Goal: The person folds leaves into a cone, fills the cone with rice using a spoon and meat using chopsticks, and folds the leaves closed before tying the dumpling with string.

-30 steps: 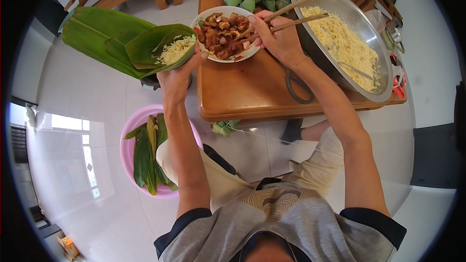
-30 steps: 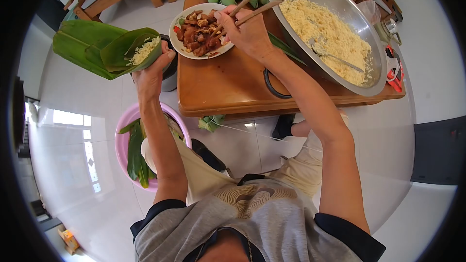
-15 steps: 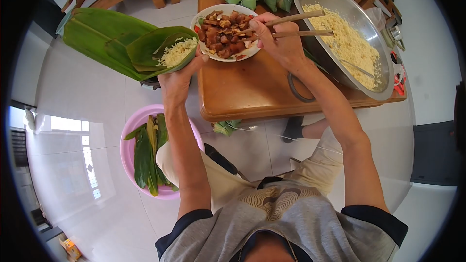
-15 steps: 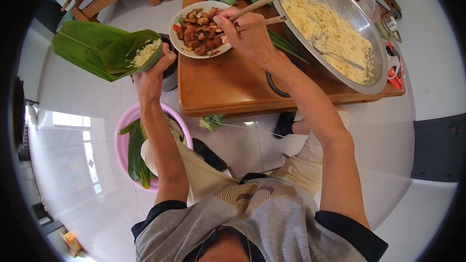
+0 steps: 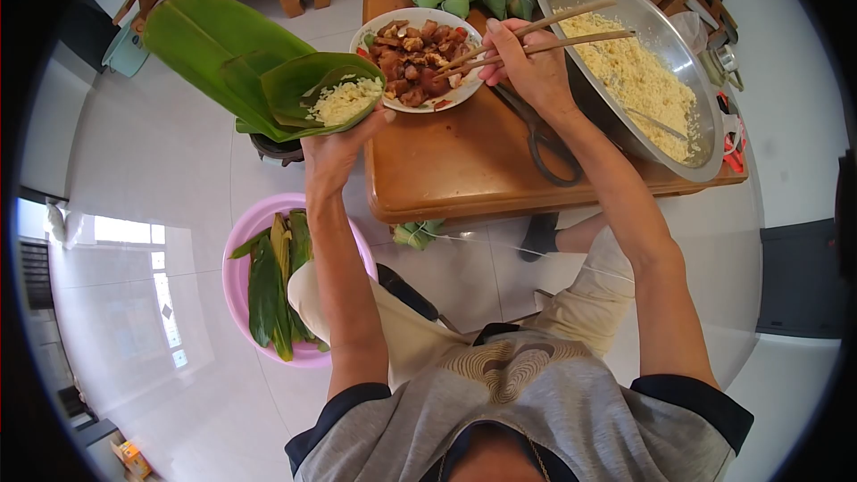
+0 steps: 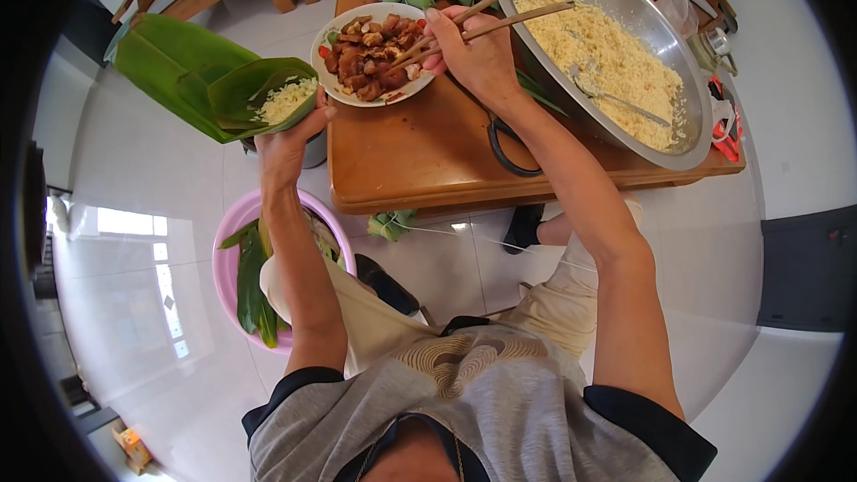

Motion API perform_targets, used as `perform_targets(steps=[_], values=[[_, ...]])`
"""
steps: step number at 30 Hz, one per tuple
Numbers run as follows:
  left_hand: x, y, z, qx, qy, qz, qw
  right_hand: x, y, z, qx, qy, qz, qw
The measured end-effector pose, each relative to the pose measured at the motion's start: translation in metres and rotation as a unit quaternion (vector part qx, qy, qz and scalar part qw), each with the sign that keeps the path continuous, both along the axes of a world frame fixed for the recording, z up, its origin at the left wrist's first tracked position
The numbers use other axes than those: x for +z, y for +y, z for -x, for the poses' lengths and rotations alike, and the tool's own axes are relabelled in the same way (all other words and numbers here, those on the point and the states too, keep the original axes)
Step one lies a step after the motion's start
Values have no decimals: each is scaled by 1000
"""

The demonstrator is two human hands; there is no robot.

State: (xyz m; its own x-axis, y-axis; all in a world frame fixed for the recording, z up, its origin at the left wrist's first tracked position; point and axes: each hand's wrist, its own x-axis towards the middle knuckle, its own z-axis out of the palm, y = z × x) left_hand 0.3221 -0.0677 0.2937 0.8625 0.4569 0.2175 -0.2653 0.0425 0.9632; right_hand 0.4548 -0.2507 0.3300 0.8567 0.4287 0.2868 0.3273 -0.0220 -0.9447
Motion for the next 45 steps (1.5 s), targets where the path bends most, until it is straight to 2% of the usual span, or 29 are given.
perform_targets(steps=[3,5,8,12,15,21,23,24,27,32,34,36,37,39,41,43,45], values=[[-8,2,-1,-8,-6,-43,999,6,-2,3,-8,-31,37,999],[-12,4,-1,-4,-15,-70,997,21,-9,4,36,-52,-60,996],[-15,5,-2,-49,9,-106,993,61,-15,28,84,-81,-116,986],[-9,-4,-1,-55,-40,-66,995,79,-3,53,172,-108,-71,976],[-9,-4,0,-67,-16,-112,991,78,6,58,202,-131,-32,970],[-11,-2,-2,-41,-51,-135,989,78,-4,45,130,-130,-104,977],[-13,8,0,-43,15,-87,995,64,-9,28,84,-127,16,988],[-15,11,-2,-39,-17,-95,995,50,-7,22,61,-127,70,988],[-12,9,-1,-46,-13,-58,997,21,-4,15,41,-152,141,977],[-4,0,0,-13,-7,-73,997,-13,1,0,25,-262,140,955],[-5,1,0,-15,-7,-75,997,-10,1,3,9,-302,138,943],[-5,1,0,-17,7,-54,998,-2,-2,12,-21,-172,118,978],[-5,0,-1,-17,6,-54,998,0,-3,11,-20,-173,118,978],[-4,-1,0,-1,5,-56,998,3,-6,8,-24,-81,30,996],[-11,2,-1,-2,-7,-76,997,4,-7,4,-9,-55,20,998],[-12,5,-3,-6,-19,-97,995,2,-6,2,10,41,-4,999],[-11,6,-1,-22,-11,-120,992,-2,-5,-2,3,55,8,998]])
